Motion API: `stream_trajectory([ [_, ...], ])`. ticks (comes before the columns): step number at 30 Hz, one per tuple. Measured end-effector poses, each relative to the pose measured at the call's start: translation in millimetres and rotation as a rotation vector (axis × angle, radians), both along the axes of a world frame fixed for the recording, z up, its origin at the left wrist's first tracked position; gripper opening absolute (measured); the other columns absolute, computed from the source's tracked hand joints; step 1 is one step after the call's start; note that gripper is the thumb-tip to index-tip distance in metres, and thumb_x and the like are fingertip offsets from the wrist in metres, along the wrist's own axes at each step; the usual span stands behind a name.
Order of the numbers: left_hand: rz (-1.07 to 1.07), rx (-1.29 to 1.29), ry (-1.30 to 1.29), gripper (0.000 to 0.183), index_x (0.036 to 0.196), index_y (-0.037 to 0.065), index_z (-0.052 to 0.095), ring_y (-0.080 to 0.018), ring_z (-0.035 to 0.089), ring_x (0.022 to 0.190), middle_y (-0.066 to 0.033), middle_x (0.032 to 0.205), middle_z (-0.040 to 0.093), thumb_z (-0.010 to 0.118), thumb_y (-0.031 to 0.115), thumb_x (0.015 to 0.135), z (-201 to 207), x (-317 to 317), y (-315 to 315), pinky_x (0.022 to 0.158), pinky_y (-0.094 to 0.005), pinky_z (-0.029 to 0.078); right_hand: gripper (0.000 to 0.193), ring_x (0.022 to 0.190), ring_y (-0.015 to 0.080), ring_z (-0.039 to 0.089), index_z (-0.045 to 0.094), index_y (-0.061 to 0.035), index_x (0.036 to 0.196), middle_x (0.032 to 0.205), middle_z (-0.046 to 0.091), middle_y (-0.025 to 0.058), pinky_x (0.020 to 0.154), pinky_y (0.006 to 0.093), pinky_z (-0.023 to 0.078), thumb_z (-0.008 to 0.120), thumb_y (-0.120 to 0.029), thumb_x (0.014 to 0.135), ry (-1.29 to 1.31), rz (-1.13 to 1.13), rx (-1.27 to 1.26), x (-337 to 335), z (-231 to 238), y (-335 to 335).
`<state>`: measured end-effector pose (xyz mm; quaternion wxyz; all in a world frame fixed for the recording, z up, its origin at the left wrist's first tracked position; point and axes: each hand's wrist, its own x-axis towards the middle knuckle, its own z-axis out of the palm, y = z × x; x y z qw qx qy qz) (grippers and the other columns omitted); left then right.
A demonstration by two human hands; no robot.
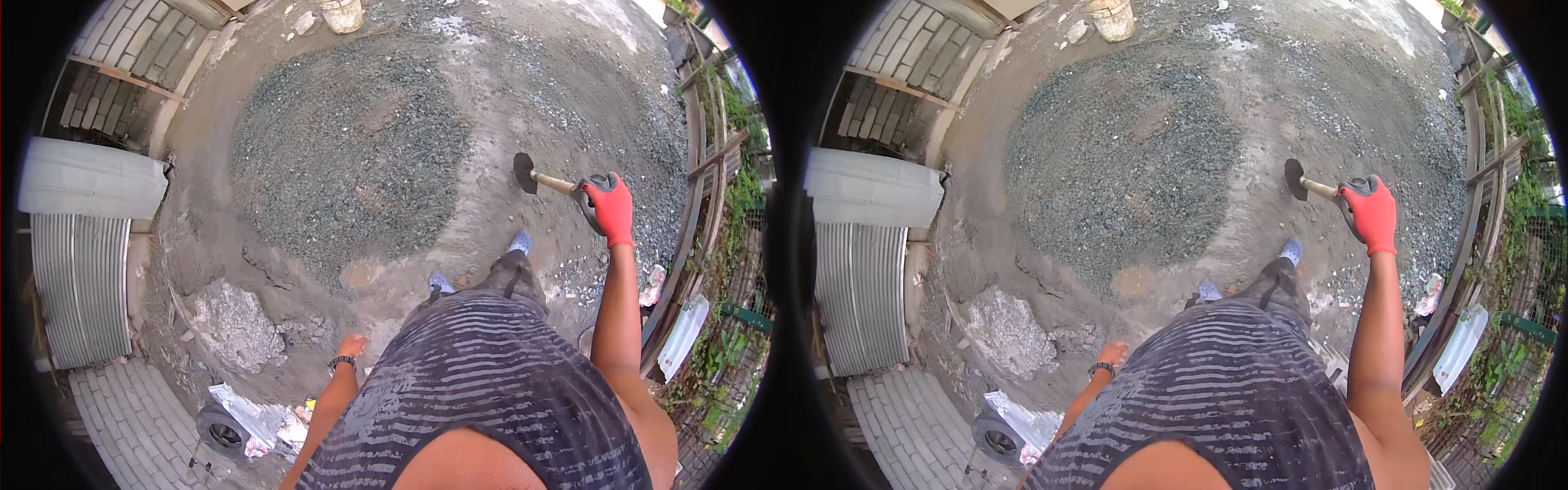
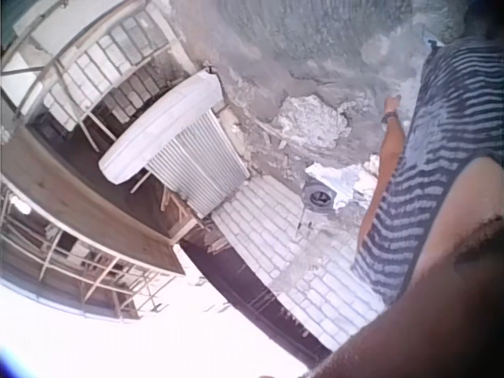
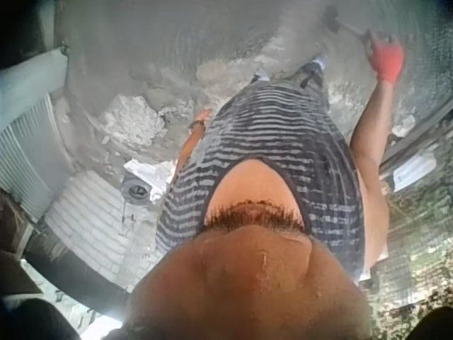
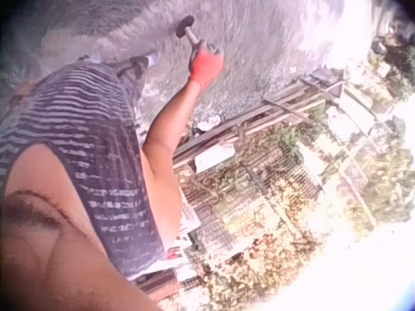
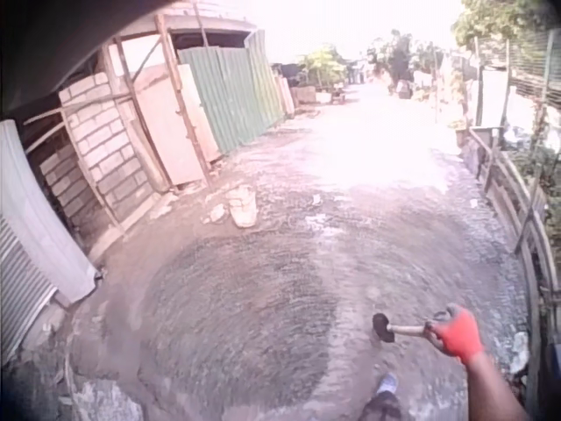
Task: The person moves concrete blocks by hand between stacks and then uses a shovel to scoop gravel from the ground into a bucket.
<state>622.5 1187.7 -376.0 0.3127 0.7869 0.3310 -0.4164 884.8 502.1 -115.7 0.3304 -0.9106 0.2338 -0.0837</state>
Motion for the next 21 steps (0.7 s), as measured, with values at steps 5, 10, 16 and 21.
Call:
stream_trajectory([
  [5, 0.124, -0.066, -0.188, 0.03, 0.107, 0.004, 0.072, -0.0132, 0.065, 0.071, -0.0036, 0.086, 0.072, 0.071, 0.028, 0.09, 24, 106, -50, 0.065, -0.03, 0.054, 0.037, 0.08, 0.0301, 0.072, 0.068, 0.0001, 0.094, 0.086, 0.073, 0.0171, 0.073, 0.0388, 0.054, 0.08, -0.031, 0.078, 0.02, -0.025, 0.076, 7, -2, -63],
  [10, 0.041, -0.146, -0.465, 0.038, 0.116, 0.002, 0.069, -0.0136, 0.067, 0.079, -0.0069, 0.099, 0.073, 0.072, 0.032, 0.092, 45, 237, -157, 0.074, -0.0312, 0.056, 0.034, 0.081, 0.0304, 0.072, 0.072, 0.0003, 0.093, 0.088, 0.074, 0.0172, 0.074, 0.0386, 0.054, 0.08, -0.03, 0.077, 0.079, -0.001, 0.117, 32, 2, -139],
  [16, -0.221, -0.165, -0.514, 0.045, 0.121, 0.002, 0.068, -0.0227, 0.071, 0.102, -0.0139, 0.11, 0.075, 0.073, 0.035, 0.092, 77, 344, -301, 0.092, -0.0365, 0.053, 0.036, 0.077, 0.0288, 0.072, 0.074, 0.0003, 0.093, 0.085, 0.075, 0.0168, 0.072, 0.0385, 0.054, 0.08, -0.031, 0.076, 0.128, 0.034, 0.243, 64, 20, -191],
  [21, -0.355, -0.229, -0.487, 0.05, 0.124, 0.004, 0.067, -0.028, 0.069, 0.112, -0.0165, 0.119, 0.073, 0.073, 0.042, 0.091, 90, 389, -385, 0.098, -0.0393, 0.051, 0.03, 0.07, 0.0219, 0.07, 0.074, -0.0005, 0.092, 0.082, 0.074, 0.0126, 0.067, 0.0361, 0.054, 0.081, -0.026, 0.078, 0.075, 0.047, 0.265, 74, 8, -235],
])
